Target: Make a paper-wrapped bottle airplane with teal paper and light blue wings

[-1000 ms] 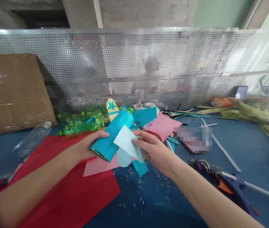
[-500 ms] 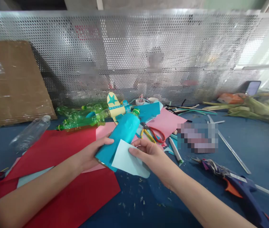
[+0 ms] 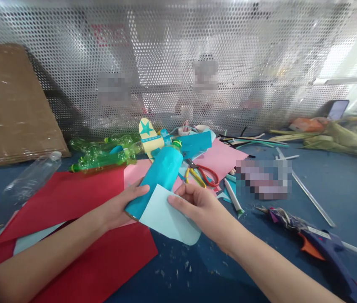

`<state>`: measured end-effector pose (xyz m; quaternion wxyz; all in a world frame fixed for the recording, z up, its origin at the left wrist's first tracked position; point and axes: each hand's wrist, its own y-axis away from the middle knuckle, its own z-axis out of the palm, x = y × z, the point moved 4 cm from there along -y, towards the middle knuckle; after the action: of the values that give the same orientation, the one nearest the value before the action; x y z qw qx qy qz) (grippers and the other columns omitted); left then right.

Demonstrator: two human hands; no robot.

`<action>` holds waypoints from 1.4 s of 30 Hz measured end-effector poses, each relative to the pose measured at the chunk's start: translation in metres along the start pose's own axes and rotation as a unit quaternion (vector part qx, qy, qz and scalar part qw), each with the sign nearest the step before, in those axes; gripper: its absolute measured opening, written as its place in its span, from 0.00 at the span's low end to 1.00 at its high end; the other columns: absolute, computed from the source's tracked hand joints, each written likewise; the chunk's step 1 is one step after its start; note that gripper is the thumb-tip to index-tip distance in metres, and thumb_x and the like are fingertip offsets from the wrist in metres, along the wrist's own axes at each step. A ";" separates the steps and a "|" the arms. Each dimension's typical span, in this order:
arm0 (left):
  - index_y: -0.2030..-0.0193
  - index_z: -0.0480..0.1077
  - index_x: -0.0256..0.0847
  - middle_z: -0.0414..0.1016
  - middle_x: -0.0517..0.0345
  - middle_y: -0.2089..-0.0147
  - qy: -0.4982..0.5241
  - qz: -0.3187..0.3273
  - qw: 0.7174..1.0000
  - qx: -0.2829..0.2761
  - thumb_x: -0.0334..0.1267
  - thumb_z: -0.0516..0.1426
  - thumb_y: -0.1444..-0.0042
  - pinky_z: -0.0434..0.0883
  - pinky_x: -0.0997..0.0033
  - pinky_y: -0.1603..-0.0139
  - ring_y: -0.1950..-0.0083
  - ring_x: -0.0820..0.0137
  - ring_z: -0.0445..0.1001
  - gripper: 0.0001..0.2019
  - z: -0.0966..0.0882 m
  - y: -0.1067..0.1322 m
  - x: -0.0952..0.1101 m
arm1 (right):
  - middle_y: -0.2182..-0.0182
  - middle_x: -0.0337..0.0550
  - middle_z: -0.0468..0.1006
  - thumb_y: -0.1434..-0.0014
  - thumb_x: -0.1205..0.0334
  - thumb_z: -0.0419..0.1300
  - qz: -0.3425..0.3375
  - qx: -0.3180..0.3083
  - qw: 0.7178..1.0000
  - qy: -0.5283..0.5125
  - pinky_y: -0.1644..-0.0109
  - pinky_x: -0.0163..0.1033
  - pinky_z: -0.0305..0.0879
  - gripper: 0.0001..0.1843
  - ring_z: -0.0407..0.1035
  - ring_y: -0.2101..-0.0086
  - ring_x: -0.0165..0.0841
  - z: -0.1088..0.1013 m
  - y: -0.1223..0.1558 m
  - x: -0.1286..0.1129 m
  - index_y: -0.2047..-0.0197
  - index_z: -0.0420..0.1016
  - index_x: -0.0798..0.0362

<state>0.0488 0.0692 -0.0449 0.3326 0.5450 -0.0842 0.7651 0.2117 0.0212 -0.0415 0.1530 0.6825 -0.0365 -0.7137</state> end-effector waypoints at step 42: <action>0.32 0.50 0.47 0.74 0.44 0.46 -0.024 -0.021 0.999 -0.019 0.41 0.68 0.53 0.76 0.68 0.64 0.56 0.58 0.79 0.45 -0.004 0.005 0.003 | 0.75 0.32 0.69 0.53 0.42 0.68 -0.023 -0.074 0.992 -0.103 0.71 0.30 0.57 0.24 0.62 0.75 0.25 0.009 0.001 0.000 0.65 0.66 0.50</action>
<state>0.0422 0.0681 -0.0428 0.3572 0.5584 -0.0950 0.7427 0.2030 0.0186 -0.0406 0.1822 0.5929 0.0162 -0.7842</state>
